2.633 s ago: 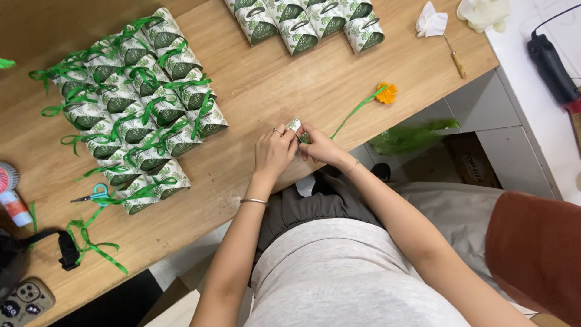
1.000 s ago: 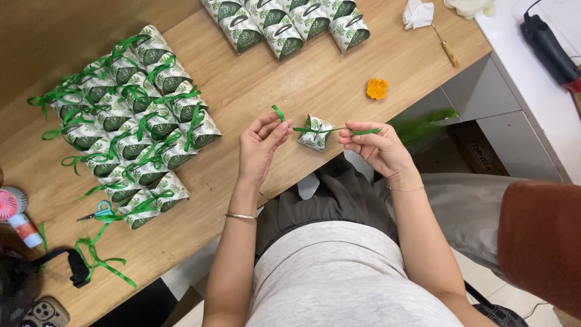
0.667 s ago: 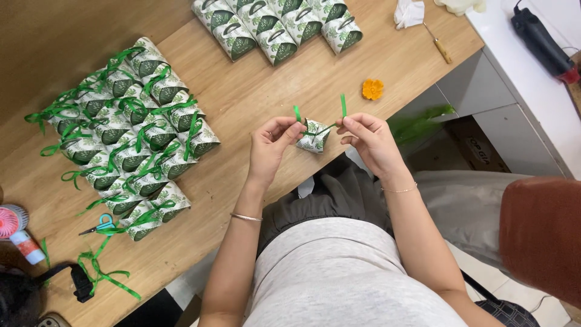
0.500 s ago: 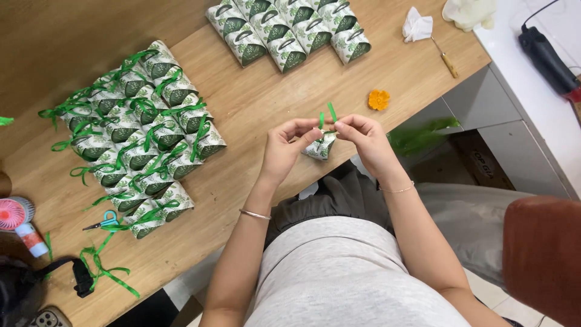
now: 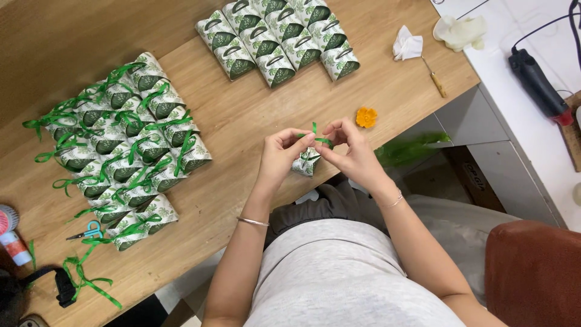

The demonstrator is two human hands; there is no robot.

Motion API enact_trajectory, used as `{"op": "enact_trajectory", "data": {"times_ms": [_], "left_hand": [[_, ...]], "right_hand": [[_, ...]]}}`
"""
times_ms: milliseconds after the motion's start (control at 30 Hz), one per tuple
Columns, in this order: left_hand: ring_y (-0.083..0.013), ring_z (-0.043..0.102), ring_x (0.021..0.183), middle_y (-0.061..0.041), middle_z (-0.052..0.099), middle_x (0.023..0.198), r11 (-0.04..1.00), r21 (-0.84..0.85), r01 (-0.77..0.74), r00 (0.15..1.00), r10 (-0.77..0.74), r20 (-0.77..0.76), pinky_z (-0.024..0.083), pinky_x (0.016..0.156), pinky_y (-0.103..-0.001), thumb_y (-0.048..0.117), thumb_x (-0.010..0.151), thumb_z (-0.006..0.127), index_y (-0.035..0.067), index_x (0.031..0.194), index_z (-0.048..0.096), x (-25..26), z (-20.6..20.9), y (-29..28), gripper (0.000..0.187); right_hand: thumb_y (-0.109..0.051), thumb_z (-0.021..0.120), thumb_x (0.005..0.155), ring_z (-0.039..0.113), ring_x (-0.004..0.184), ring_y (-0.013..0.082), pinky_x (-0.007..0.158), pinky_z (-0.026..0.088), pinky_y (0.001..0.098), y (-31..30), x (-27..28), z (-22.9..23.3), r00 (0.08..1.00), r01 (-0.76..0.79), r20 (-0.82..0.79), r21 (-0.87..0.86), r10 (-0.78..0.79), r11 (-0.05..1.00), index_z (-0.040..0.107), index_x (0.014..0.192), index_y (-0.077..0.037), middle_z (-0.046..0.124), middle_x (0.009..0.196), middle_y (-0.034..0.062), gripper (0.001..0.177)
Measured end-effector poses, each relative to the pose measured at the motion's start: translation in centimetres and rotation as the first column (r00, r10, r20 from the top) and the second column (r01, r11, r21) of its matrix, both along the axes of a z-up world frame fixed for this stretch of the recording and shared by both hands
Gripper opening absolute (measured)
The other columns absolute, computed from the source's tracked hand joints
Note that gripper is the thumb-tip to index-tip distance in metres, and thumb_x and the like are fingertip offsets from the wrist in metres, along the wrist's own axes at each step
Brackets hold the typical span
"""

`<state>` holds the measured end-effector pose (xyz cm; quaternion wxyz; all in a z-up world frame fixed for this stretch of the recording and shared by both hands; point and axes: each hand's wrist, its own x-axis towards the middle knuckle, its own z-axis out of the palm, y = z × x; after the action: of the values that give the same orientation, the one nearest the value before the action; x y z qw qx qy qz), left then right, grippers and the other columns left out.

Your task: Packaging small items in leaf-patterned paper and tying them with green ribbons.

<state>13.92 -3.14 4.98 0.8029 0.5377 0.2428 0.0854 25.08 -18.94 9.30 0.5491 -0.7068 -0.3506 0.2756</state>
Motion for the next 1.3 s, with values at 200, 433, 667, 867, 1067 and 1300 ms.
{"op": "enact_trajectory", "data": {"times_ms": [200, 433, 667, 867, 1067, 1300], "left_hand": [[-0.0017, 0.063, 0.073, 0.002, 0.074, 0.084, 0.998, 0.059, -0.022, 1.000, 0.021, 0.020, 0.050, 0.065, -0.019, 0.013, 0.093, 0.077, 0.000, 0.102, 0.078, 0.2, -0.8, -0.4, 0.016], [-0.0033, 0.064, 0.070, 0.000, 0.073, 0.082, 0.935, 0.354, 0.005, 0.991, 0.042, -0.125, 0.050, 0.062, -0.021, 0.014, 0.088, 0.081, 0.003, 0.097, 0.081, -1.2, 3.0, 0.0, 0.015], [-0.0188, 0.065, 0.081, -0.007, 0.072, 0.088, 0.414, 0.909, -0.058, 0.997, -0.027, 0.076, 0.048, 0.073, -0.032, 0.016, 0.090, 0.078, 0.006, 0.095, 0.077, -2.1, 5.4, -0.2, 0.011], [-0.0057, 0.061, 0.079, 0.000, 0.068, 0.089, 0.956, 0.268, 0.116, 0.993, -0.108, -0.045, 0.049, 0.070, -0.023, 0.015, 0.101, 0.066, 0.003, 0.098, 0.067, -2.3, -1.5, -1.3, 0.013], [-0.0034, 0.060, 0.082, 0.004, 0.069, 0.089, 0.971, -0.016, 0.237, 0.971, -0.236, 0.038, 0.049, 0.075, -0.021, 0.015, 0.101, 0.067, 0.003, 0.099, 0.069, -2.2, -3.0, -2.1, 0.011], [-0.0130, 0.065, 0.074, -0.005, 0.070, 0.087, 0.752, 0.650, 0.112, 0.992, -0.050, -0.113, 0.049, 0.066, -0.027, 0.020, 0.093, 0.076, 0.006, 0.100, 0.079, -5.3, -2.5, 2.5, 0.016]], "right_hand": [[-0.007, 0.076, 0.089, 0.058, 0.084, 0.0271, 0.077, 0.046, 0.0372, 0.6, -0.8, 0.8, 0.749, 0.038, 0.662, 0.013, -0.037, 0.999, 0.071, 0.115, -0.005, 0.061, 0.087, 0.0084, 0.026], [-0.013, 0.075, 0.093, 0.056, 0.085, 0.0271, 0.077, 0.044, 0.0389, 1.2, -1.3, -1.4, 0.720, 0.114, 0.687, 0.021, -0.097, 0.993, 0.071, 0.103, -0.008, 0.056, 0.084, 0.0079, 0.012], [-0.021, 0.062, 0.108, 0.050, 0.085, 0.0193, 0.075, 0.043, 0.0348, 0.3, -2.1, -3.2, 0.993, 0.108, 0.066, -0.169, -0.098, 0.980, 0.065, 0.098, -0.003, 0.056, 0.088, 0.0057, 0.020], [-0.023, 0.061, 0.101, 0.060, 0.092, 0.0076, 0.079, 0.051, 0.0263, -1.6, -4.3, -0.9, 0.909, 0.354, -0.191, -0.117, -0.370, 0.928, 0.063, 0.114, -0.005, 0.064, 0.100, -0.0041, 0.022], [-0.019, 0.066, 0.100, 0.068, 0.087, 0.0092, 0.080, 0.055, 0.0246, -3.5, -6.9, -4.1, 0.883, 0.363, -0.280, -0.101, -0.377, 0.926, 0.069, 0.104, -0.001, 0.072, 0.093, 0.0017, 0.018], [-0.016, 0.066, 0.102, 0.067, 0.077, 0.0069, 0.073, 0.057, 0.0235, -7.0, -7.4, -6.4, 0.799, 0.520, -0.284, -0.120, -0.531, 0.846, 0.067, 0.095, -0.001, 0.071, 0.083, 0.0013, 0.017]]}}
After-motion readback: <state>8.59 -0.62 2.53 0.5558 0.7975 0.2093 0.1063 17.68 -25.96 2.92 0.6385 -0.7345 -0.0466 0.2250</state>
